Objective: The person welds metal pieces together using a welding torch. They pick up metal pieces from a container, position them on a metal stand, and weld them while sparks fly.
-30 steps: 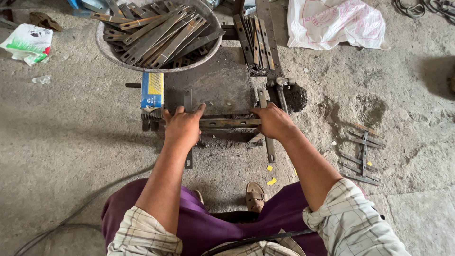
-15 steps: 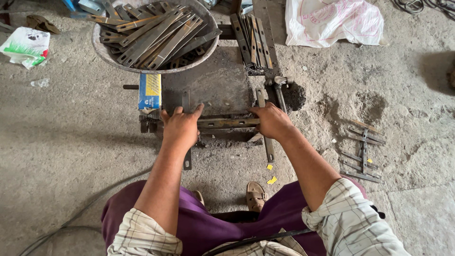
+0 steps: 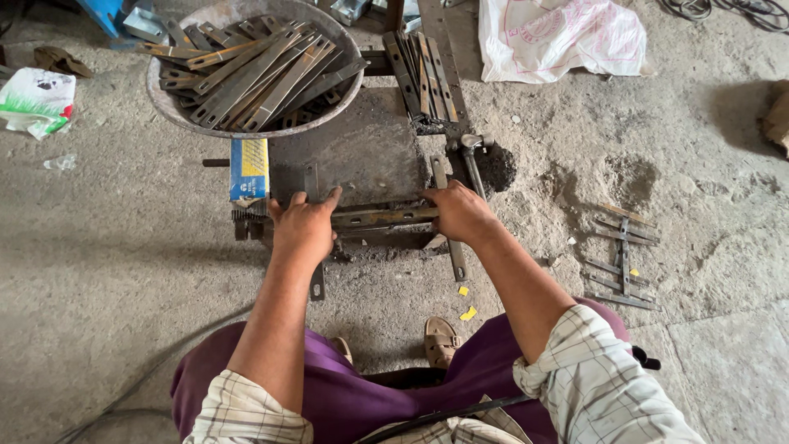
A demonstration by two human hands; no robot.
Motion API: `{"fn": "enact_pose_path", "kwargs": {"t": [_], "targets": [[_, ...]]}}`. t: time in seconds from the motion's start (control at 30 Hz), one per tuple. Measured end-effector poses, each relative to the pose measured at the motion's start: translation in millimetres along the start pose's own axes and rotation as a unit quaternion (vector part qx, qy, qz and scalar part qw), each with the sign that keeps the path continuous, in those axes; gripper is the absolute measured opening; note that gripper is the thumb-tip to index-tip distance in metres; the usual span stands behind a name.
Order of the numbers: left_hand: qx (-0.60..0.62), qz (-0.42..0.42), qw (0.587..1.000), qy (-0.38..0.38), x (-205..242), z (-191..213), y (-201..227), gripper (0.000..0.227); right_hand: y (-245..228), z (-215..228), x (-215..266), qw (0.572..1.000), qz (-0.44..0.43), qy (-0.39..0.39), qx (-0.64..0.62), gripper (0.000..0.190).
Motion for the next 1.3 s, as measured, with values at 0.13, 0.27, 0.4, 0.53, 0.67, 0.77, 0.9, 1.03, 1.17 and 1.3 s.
{"fn": "enact_pose_path", "kwargs": {"t": [0.13,0.27,0.4,0.53,0.67,0.77,0.9,1.03,1.17,1.3], "targets": [[0.006,0.000,1.000,0.004,-0.3,-0.9,-0.4,0.080,-7.0,19.2,18.0,0.999,0.029,0.028,-0.031,0.081],[0.018,-0.005,0.999,0.026,-1.2,-7.2,-4.5,0.077,39.3,33.7,62.1,0.980,-0.079,0.041,-0.178,0.083],[0.019,-0.015,0.999,0.030,1.1,-4.3,-4.5,0.077,154.1,21.5,138.0,0.956,-0.181,0.151,-0.177,0.073],[0.000,-0.014,1.000,-0.013,10.0,7.3,7.6,0.078,309.4,-46.7,241.0,0.922,-0.341,0.166,-0.071,0.076],[-0.030,-0.080,0.996,-0.013,25.2,8.3,46.4,0.074,390.1,-143.7,339.6,0.877,-0.467,0.037,-0.110,0.074],[-0.033,-0.121,0.992,0.025,36.5,-6.5,81.8,0.078,377.3,-207.8,359.7,0.757,-0.510,-0.049,-0.405,0.083],[-0.002,-0.113,0.993,0.030,39.4,-30.7,88.7,0.074,351.1,-225.0,326.6,0.621,-0.479,0.029,-0.620,0.075],[-0.020,-0.111,0.991,0.074,36.3,-41.4,89.9,0.073,346.0,-220.8,295.4,0.502,-0.452,0.117,-0.728,0.058],[-0.022,-0.097,0.990,0.095,33.7,-48.0,92.4,0.072,369.7,-196.1,272.6,0.530,-0.423,0.138,-0.722,0.045],[-0.003,-0.089,0.990,0.113,37.1,-50.3,85.7,0.063,379.2,-129.4,234.2,0.545,-0.302,0.230,-0.747,0.033]]}}
Point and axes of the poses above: each hand's wrist, its own x-axis away from the middle knuckle, its own z-axis out of the back of the hand, y = z × x, the point moved 5 cm from there along -x, towards the middle knuckle
